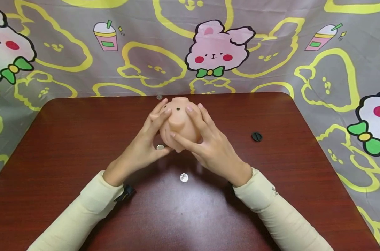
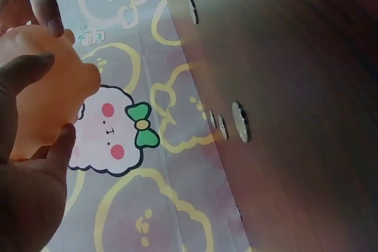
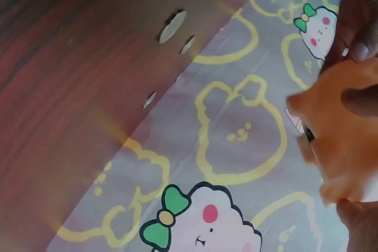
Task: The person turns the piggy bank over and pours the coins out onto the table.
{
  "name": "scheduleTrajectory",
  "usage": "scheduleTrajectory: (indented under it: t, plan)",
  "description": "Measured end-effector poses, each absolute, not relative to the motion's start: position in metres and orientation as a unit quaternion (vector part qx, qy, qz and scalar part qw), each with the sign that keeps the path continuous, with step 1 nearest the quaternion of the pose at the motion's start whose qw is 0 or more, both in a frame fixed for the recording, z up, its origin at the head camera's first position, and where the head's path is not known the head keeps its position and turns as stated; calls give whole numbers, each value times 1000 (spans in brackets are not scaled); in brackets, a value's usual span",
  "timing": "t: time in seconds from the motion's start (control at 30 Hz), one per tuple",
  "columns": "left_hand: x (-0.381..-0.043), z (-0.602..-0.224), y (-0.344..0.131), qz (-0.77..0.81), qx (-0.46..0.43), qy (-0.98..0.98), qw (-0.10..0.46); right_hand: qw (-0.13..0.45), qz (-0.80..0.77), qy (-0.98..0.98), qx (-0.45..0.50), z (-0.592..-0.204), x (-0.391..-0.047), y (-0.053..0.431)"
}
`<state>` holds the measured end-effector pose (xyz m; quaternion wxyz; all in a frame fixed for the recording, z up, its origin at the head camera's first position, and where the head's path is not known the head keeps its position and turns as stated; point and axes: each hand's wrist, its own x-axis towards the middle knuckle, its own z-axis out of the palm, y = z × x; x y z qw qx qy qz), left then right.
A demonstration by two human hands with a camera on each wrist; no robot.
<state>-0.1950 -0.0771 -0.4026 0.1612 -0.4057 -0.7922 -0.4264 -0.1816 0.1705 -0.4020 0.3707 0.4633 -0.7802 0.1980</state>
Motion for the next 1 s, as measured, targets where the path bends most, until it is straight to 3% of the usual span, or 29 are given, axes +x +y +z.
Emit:
scheduleTrajectory:
  t: [0.13, 0.27, 0.53, 0.67, 0.8, 1.0]
  plan:
    - [-194, -401, -77, -406, -414, -795, 180, 385, 216, -770, 461, -404, -183, 171]
    - [-194, -399, -77, -401, -418, -795, 179, 306, 329, -781, 434, -405, -183, 171]
    - [-191, -389, -77, -434, -402, -795, 134, -55, 741, -627, 233, -396, -179, 173]
    - [-190, -385, -77, -438, -397, -799, 113, -170, 864, -436, 186, -397, -186, 175]
    - [-190, -385, -77, -431, -393, -805, 107, -211, 894, -351, 184, -401, -190, 176]
    - [-191, -386, -77, -430, -384, -811, 102, -197, 881, -395, 171, -403, -191, 177]
